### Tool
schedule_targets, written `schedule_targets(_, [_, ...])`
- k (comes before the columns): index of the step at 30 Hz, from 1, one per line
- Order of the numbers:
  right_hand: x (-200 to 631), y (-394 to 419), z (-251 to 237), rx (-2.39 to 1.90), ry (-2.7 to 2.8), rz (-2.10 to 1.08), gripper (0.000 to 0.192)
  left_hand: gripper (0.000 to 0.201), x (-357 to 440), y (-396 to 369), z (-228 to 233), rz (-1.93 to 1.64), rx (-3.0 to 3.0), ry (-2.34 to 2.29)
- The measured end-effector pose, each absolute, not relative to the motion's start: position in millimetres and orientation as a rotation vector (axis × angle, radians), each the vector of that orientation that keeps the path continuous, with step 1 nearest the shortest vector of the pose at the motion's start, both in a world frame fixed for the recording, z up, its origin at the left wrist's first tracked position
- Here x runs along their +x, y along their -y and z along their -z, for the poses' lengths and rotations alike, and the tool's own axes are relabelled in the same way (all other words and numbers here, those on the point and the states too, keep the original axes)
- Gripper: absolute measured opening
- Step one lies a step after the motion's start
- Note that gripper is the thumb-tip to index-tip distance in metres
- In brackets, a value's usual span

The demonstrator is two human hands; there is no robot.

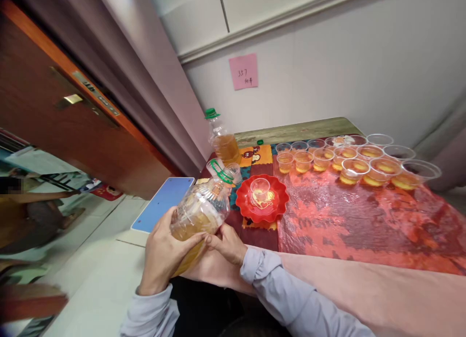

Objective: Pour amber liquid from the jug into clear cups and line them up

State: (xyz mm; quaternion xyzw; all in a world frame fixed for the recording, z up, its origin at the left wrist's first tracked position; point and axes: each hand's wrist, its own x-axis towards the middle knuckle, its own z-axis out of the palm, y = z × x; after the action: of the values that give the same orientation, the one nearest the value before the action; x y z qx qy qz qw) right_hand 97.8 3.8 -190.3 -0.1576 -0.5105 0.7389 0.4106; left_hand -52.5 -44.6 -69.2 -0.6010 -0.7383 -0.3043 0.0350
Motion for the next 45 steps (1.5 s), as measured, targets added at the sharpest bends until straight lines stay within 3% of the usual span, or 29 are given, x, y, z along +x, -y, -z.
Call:
schedule_targets(5, [96, -1, 189, -0.406, 1.130, -1.926, 0.078, 0.094, -47, 43, 62, 0.608, -1.913, 2.270])
schedule_targets(13, [94, 10, 183, -0.332, 0.806, -2.143, 0.086, 0.084, -26, 40, 34, 0.237, -1.915, 2.274])
schedule_targets(21, [92, 11, 182, -0.270, 0.692, -2.174, 0.084, 0.085, -10, 38, 18, 0.070, -1.866, 2.301])
schedule_targets(28, [93, 12, 180, -0.216, 0.666, -2.168, 0.076, 0.072, 1, 33, 7, -0.061, -1.864, 2.312])
schedule_targets(45, [95, 5, 177, -0.111, 0.624, -2.174, 0.066, 0.075, 20, 21, -4, -0.213, -1.867, 2.236])
